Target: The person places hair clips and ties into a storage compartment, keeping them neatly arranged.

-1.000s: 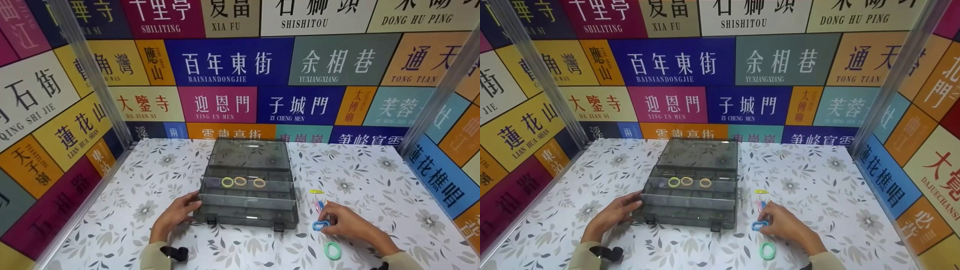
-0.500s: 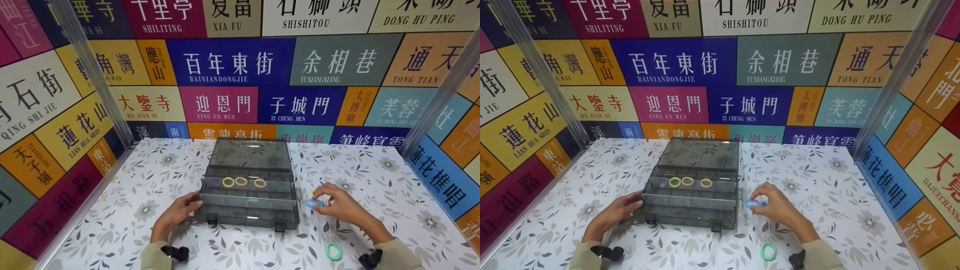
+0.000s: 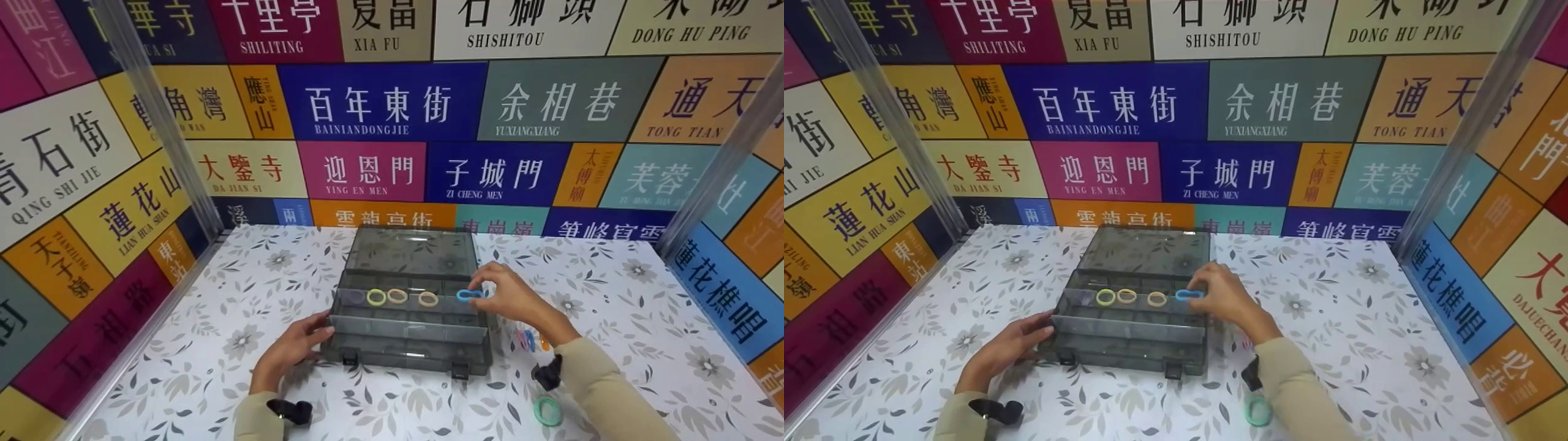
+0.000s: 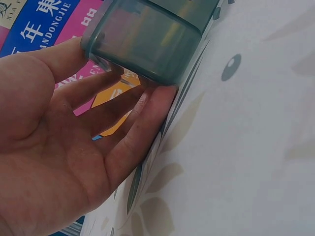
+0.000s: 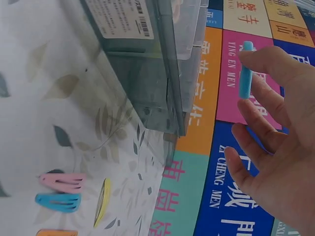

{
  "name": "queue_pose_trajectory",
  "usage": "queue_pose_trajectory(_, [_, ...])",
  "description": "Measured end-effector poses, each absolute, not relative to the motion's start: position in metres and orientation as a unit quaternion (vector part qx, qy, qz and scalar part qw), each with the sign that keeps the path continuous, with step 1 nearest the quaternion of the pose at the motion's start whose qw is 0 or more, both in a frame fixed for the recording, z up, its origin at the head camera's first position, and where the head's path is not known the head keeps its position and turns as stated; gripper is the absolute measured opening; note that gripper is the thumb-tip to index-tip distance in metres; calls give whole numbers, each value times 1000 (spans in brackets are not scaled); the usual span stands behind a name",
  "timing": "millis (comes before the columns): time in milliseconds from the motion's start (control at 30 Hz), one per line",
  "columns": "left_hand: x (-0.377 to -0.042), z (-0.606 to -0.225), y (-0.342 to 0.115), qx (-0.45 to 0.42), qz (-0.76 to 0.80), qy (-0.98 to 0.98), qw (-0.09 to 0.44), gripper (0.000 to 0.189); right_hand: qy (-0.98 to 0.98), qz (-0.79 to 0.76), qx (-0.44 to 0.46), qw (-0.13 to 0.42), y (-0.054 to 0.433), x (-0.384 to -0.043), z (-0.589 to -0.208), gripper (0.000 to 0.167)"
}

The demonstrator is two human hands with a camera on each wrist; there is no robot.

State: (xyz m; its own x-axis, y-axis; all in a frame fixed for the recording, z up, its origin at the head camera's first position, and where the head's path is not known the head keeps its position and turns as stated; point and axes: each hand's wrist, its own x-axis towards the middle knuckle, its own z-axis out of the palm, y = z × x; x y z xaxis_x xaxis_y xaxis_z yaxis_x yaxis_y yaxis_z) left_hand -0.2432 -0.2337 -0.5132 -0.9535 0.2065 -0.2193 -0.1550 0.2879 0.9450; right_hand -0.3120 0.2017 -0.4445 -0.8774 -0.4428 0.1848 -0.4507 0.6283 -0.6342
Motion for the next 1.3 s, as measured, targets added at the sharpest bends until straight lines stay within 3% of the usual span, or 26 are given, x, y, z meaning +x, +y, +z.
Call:
queue_pose_trajectory(333, [-243,-513,-238,23,598,789,138,67,-909,339,243,-5,168,-347,-442,18])
queue_pose_trajectory(567, [-242,-515,-238,17,602,786,139,64,-928,321,183,-41,151,-360,-445,23])
queue_pose_trajectory(833, [-244,-517,-232,11,599,787,147,63,-954,275,97,-68,145,-367,-454,19])
queue_pose_trajectory(1300, [-245,-515,-231,13,605,782,148,61,-962,241,96,-88,140,-370,-458,10])
